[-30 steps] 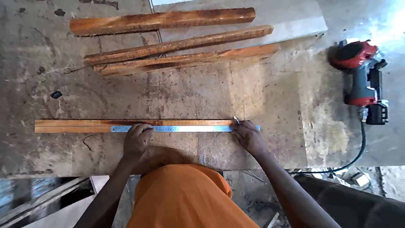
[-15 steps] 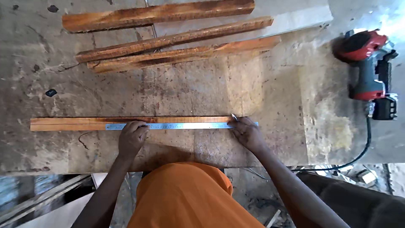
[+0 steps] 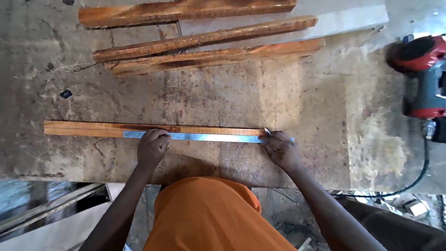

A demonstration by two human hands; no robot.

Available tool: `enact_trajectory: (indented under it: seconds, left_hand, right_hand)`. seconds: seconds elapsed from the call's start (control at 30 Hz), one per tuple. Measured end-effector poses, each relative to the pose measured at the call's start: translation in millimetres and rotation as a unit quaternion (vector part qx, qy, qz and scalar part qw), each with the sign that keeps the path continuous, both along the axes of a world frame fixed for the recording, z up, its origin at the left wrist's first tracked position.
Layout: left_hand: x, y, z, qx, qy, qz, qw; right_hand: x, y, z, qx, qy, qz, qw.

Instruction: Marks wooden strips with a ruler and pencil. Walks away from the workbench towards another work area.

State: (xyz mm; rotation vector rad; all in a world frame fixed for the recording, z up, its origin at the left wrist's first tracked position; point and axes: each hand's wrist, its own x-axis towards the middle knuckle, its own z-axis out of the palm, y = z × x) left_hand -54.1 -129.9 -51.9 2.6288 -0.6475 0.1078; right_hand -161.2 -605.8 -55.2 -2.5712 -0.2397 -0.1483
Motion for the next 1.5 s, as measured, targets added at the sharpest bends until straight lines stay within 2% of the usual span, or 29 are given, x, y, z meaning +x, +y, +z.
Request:
enact_trajectory:
  seconds: [0.23, 1.0, 1.3, 1.5]
  left_hand:
    - [1, 2, 7, 0.016, 0.028, -0.013, 0.999]
    - [2, -3, 4, 0.035, -0.002, -0.012, 0.999]
    - [1, -4, 5, 0.033, -0.004, -0.005, 0.999]
    - [0, -4, 5, 0.025, -0.008, -0.004, 1.0]
  right_hand:
    - [-2, 5, 4, -0.013, 0.007, 0.025, 1.0]
    - [-10, 13, -10, -0.034, -0.041, -0.02, 0.998]
    - [-6, 29, -8, -0.093, -0.041, -0.041, 0.994]
    - [-4, 36, -8, -0.092, -0.037, -0.03, 0.995]
